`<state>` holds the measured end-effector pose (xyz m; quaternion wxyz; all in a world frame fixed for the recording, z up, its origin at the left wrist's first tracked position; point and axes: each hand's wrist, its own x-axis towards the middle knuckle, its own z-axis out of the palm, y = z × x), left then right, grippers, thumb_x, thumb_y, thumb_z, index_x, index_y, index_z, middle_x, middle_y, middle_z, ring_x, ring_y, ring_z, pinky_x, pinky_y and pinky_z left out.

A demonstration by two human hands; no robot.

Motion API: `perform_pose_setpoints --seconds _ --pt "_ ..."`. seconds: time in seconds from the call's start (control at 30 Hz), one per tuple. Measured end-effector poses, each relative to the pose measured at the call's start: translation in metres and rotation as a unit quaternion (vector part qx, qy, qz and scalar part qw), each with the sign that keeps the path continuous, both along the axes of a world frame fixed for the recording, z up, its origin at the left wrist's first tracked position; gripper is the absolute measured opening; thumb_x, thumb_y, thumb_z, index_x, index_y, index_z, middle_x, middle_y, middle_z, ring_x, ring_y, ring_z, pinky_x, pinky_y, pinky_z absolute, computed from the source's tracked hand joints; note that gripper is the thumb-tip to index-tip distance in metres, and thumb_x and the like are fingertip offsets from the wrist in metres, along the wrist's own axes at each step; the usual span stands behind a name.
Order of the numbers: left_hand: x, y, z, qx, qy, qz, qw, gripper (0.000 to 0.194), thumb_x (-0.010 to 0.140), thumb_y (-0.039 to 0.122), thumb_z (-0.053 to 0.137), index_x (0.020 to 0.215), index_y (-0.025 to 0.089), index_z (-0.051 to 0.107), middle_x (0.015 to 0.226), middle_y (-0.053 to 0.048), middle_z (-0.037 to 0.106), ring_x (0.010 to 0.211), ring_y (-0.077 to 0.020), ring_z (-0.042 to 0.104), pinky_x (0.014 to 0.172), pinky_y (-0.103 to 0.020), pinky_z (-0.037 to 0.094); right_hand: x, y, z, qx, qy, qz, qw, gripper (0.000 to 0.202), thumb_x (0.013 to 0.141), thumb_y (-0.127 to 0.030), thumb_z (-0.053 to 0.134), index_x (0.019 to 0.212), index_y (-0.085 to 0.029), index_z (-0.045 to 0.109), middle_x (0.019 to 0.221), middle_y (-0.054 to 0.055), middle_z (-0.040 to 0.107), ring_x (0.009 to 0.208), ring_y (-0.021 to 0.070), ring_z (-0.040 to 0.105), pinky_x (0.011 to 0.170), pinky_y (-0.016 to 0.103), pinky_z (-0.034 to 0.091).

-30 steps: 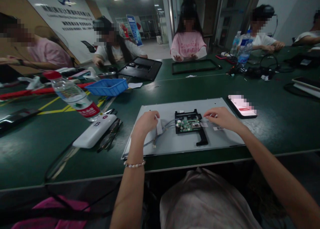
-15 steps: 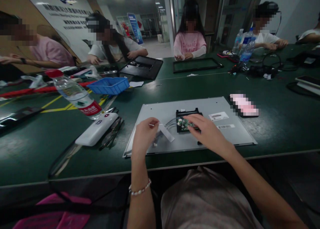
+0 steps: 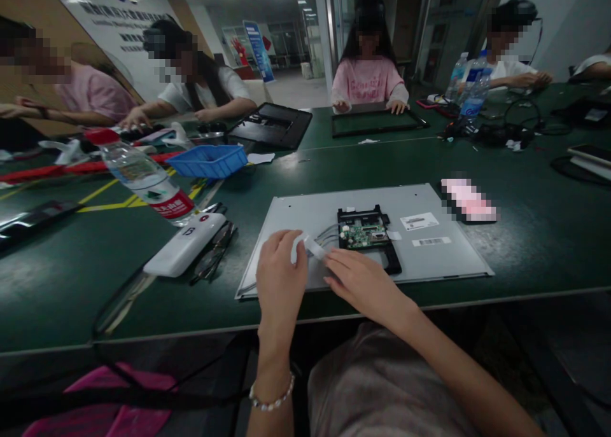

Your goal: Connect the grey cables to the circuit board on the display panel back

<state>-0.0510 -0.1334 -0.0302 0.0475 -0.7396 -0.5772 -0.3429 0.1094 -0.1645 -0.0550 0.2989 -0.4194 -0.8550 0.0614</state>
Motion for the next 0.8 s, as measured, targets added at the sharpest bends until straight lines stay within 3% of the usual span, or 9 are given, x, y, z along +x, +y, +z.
perform_pose_setpoints --seconds 0.1,0.3,0.5,0.8 --pt "0.010 -0.010 -0.009 -0.031 0.048 -0.040 0.998 0.024 0.091 0.019 0.042 0.106 0.018 0.061 0.109 -0.008 0.063 0.107 -0.0232 0.057 0.097 -0.037 0.043 -0.001 -0.004 -0.003 0.000 -0.016 -0.005 1.000 0.028 0.092 -0.022 0.048 0.113 -0.009 0.061 0.120 0.015 0.063 0.114 0.0250 0.057 0.101 0.040 0.045" --pt "0.015 -0.006 -0.026 -0.086 0.090 -0.007 0.992 0.027 0.092 0.016 0.041 0.112 0.014 0.059 0.113 -0.011 0.065 0.106 -0.0236 0.059 0.095 -0.036 0.044 -0.002 -0.005 -0.008 -0.014 -0.044 0.011 0.999 0.040 0.091 -0.027 0.052 0.125 -0.006 0.054 0.130 0.018 0.057 0.123 0.0254 0.051 0.107 0.041 0.039" --pt "0.017 -0.003 -0.020 -0.152 0.109 0.053 0.981 0.025 0.091 0.021 0.045 0.112 0.017 0.057 0.100 -0.009 0.069 0.092 -0.0229 0.065 0.081 -0.031 0.047 -0.001 -0.015 -0.004 -0.041 -0.052 0.006 0.998 0.057 0.089 -0.044 0.052 0.131 -0.005 0.049 0.138 0.019 0.050 0.130 0.0271 0.043 0.112 0.043 0.031" --pt "0.021 -0.001 -0.017 -0.146 0.160 0.073 0.974 0.023 0.091 0.023 0.042 0.111 0.018 0.052 0.083 -0.008 0.068 0.079 -0.0241 0.065 0.065 -0.029 0.043 0.003 -0.027 -0.001 -0.063 -0.033 0.003 0.997 0.057 0.088 -0.044 0.054 0.131 -0.006 0.049 0.137 0.020 0.051 0.130 0.0281 0.044 0.110 0.046 0.033"
